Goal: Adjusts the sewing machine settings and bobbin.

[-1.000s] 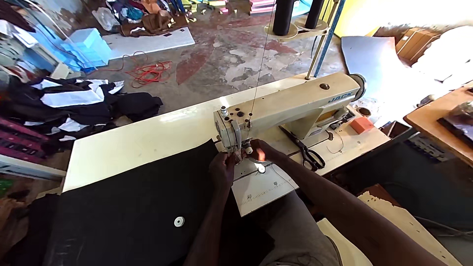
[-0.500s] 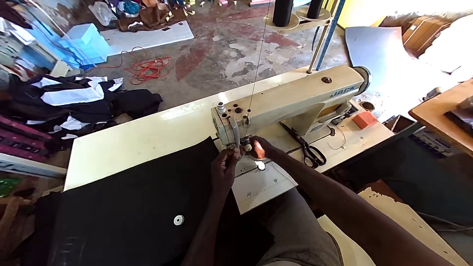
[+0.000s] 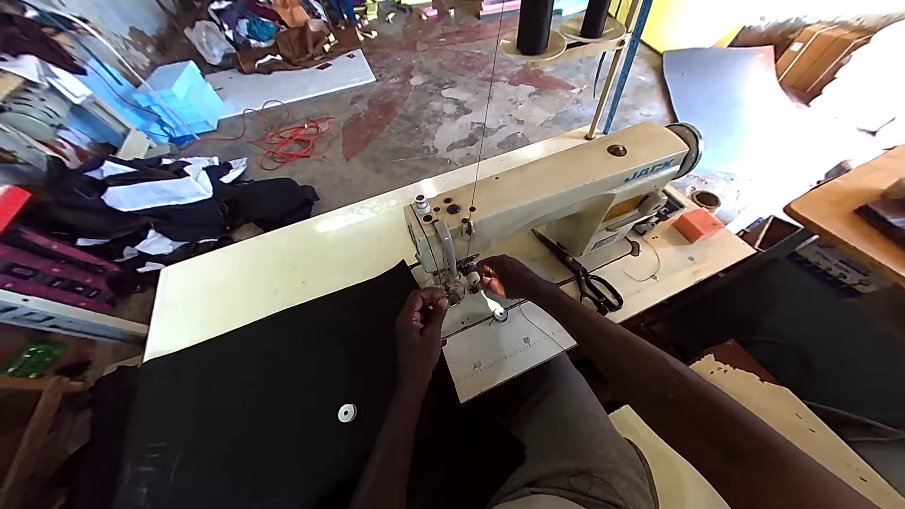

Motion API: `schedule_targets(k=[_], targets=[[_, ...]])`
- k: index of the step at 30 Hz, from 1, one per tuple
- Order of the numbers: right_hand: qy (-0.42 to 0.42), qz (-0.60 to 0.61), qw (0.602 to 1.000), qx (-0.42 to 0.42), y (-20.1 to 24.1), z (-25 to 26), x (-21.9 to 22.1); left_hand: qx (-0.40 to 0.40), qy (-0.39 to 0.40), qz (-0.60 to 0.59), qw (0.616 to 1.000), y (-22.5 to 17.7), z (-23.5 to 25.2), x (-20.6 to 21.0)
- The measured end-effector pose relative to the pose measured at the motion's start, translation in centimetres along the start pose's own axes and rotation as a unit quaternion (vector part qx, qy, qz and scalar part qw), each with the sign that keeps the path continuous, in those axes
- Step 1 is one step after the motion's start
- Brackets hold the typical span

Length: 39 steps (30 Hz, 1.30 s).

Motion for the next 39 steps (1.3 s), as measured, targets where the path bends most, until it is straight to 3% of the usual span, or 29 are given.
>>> schedule_targets(k=[3,6,10,15,18,21,23,26,32,39], targets=[[-0.005,-0.061,0.994,0.095,-0.7,-1.2,-1.0,0.014,-0.003,0.063,0.998,-1.0,-1.4,0.7],[-0.032,-0.07,0.987,0.143,-1.5,-2.9,-2.2,0.038,0.117,0.184,0.975,-1.8,-3.2,3.4],[-0.091,-0.052,0.982,0.16,-2.6,-5.5,-2.8,0.106,0.206,0.277,0.932,-1.0,-3.5,7.1],[-0.206,0.027,0.968,0.141,-2.1,-10.4,-2.9,0.092,0.235,0.31,0.917,0.9,-1.6,9.4],[-0.253,0.088,0.959,0.095,-1.4,-12.9,-1.7,0.081,0.223,0.261,0.936,1.0,-1.3,9.2],[-0.215,0.227,0.947,0.077,0.5,-14.3,0.1,-0.053,0.193,0.047,0.979,-0.4,-2.6,7.8],[-0.181,0.326,0.926,0.066,2.3,-14.8,1.2,-0.142,0.167,-0.087,0.972,-1.8,-4.1,6.9],[-0.177,0.425,0.886,0.052,5.1,-15.5,2.7,-0.208,0.108,-0.18,0.955,-2.9,-5.7,6.1],[-0.223,0.422,0.871,0.117,8.6,-17.6,3.2,-0.138,0.077,-0.115,0.981,-4.6,-7.3,4.7],[-0.212,0.418,0.88,0.075,10.1,-18.7,2.2,-0.123,0.104,-0.103,0.982,-6.6,-6.9,3.3]])
Point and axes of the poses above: each hand's wrist, its own z-axis towards the middle knuckle, its own x-axis out of the palm, y = z × x, the point moved 4 cm from there along z, towards the middle knuckle, and after that the axes turned 5 degrees about x, right-handed, at the moved point
